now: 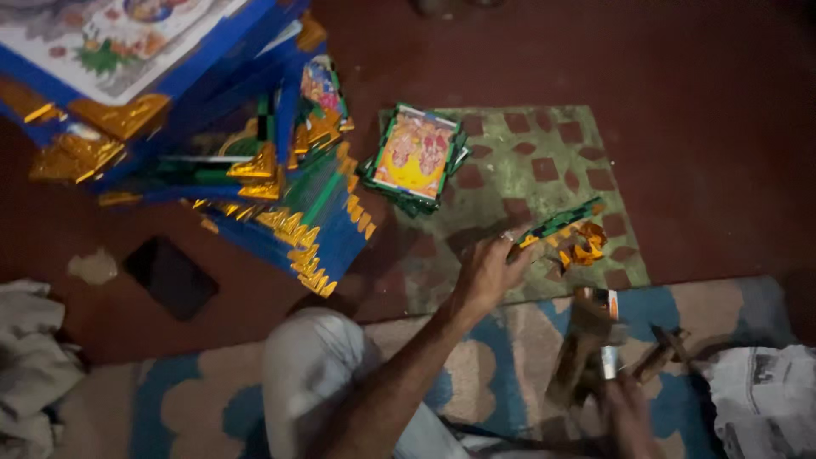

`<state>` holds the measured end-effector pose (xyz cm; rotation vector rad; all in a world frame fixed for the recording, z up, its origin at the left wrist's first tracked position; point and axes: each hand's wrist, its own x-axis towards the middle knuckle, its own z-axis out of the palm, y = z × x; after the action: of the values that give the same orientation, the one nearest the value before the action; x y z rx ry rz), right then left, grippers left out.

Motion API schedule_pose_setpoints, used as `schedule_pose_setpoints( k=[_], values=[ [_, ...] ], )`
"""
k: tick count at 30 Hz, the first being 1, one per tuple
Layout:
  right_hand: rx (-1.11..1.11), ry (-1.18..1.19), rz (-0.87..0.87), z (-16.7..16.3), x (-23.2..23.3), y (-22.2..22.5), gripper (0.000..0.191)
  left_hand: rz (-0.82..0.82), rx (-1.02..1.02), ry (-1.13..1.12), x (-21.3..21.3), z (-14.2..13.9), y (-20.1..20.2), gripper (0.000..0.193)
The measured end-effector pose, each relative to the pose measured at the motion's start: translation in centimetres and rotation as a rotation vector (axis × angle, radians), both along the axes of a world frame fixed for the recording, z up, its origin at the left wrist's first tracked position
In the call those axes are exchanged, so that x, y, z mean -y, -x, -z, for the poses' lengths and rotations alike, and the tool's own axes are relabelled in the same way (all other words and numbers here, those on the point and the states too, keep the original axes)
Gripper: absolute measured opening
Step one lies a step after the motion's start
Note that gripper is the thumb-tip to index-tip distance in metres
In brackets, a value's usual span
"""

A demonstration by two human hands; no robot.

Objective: The person sits on the floor and assembles small decorative photo frames with religious images, pressing gold ornamental trim onto the frame edges and tapping it with a hammer, and uses a hand stapler on a frame. Finished frames are set on the mat beside a stack of similar frames.

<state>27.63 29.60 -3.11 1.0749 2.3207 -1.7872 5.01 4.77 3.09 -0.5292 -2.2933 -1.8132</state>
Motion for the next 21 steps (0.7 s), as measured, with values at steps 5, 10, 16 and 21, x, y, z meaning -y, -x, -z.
schedule_pose_setpoints(
  k=[5,10,16,21],
  values=[
    [0.007,-0.212,-0.271,-13.7,3.5,6.2,0.047,0.018,-0.046,-0.065,-0.3,-0.5,-0.1,0.031],
    [0.331,-0.484,-0.521,-21.4,8.0,13.1,0.059,0.041,0.056,-0.041,0.1,-0.7,-0.7,0.032],
    [0.392,-0.631,-0.719,-22.9,8.5,16.0,0.068,0.046,0.09,-0.028,0.3,-1.2,-0.8,0.033],
    [0.455,-0.583,-0.773,-23.3,8.2,16.8,0.064,0.054,0.078,-0.014,0.5,-1.4,-0.8,0.032]
  ],
)
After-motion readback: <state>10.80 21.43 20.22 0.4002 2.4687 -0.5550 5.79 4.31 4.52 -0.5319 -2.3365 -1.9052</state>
